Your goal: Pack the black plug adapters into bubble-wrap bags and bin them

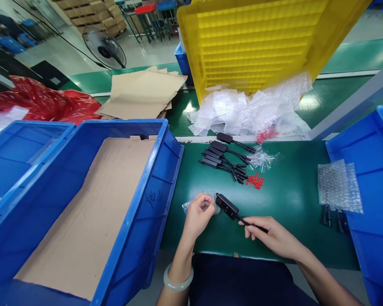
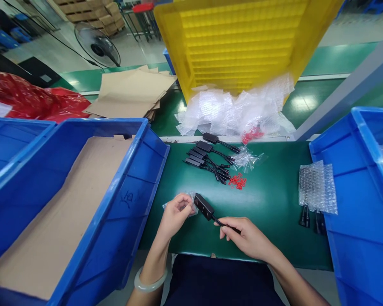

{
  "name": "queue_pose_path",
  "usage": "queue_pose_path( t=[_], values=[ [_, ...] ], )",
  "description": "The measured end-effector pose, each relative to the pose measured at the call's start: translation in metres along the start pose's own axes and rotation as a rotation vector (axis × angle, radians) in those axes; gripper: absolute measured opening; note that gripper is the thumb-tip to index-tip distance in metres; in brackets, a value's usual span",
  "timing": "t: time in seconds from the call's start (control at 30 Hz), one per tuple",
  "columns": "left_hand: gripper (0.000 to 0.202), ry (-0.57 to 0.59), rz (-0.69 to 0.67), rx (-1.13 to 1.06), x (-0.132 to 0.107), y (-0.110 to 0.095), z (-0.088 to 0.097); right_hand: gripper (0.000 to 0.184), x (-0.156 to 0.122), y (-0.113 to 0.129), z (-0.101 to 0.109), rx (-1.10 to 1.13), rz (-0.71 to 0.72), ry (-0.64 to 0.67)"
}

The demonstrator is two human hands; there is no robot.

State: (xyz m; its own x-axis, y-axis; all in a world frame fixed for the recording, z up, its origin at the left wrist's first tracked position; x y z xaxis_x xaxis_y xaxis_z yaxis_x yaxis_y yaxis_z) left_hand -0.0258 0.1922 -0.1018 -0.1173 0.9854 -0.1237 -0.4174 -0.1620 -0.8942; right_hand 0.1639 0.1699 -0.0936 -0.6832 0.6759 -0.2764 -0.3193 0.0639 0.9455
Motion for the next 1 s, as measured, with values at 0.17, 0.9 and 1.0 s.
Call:
queue_pose_path(
  t=[0.17, 0.9, 1.0],
  values=[
    [0.006, -0.075, -0.053, -0.005, -0.012, -0.019, 0.009, 0.03, 0.0, 0.0, -0.009, -0.045, -0.007, 0.074],
    [0.04, 0.2, -0.529, 0.453, -0.04, -0.081, -0.016, 0.047, 0.0, 0.019, 0.0, -0.67, 0.168, -0.078],
    [0.02, 0.294, -0.554, 0.481, -0.034, -0.076, -0.016, 0.047, -0.006, 0.022, 0.007, -0.737, 0.178, -0.111]
  ],
)
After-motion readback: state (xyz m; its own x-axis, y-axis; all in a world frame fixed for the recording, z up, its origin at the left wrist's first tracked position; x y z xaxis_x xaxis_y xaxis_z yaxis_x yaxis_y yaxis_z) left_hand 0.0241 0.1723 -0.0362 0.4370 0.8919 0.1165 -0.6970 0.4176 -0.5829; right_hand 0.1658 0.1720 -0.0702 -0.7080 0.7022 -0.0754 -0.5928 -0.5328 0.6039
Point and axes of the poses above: each hand's wrist, its own x-axis towards the middle knuckle, its own z-axis out of the back of the hand, y = z × x, the point moved 9 cm from there along x, towards the middle knuckle, and after that the axes turned 1 degree about -z, right-handed, at the moved point
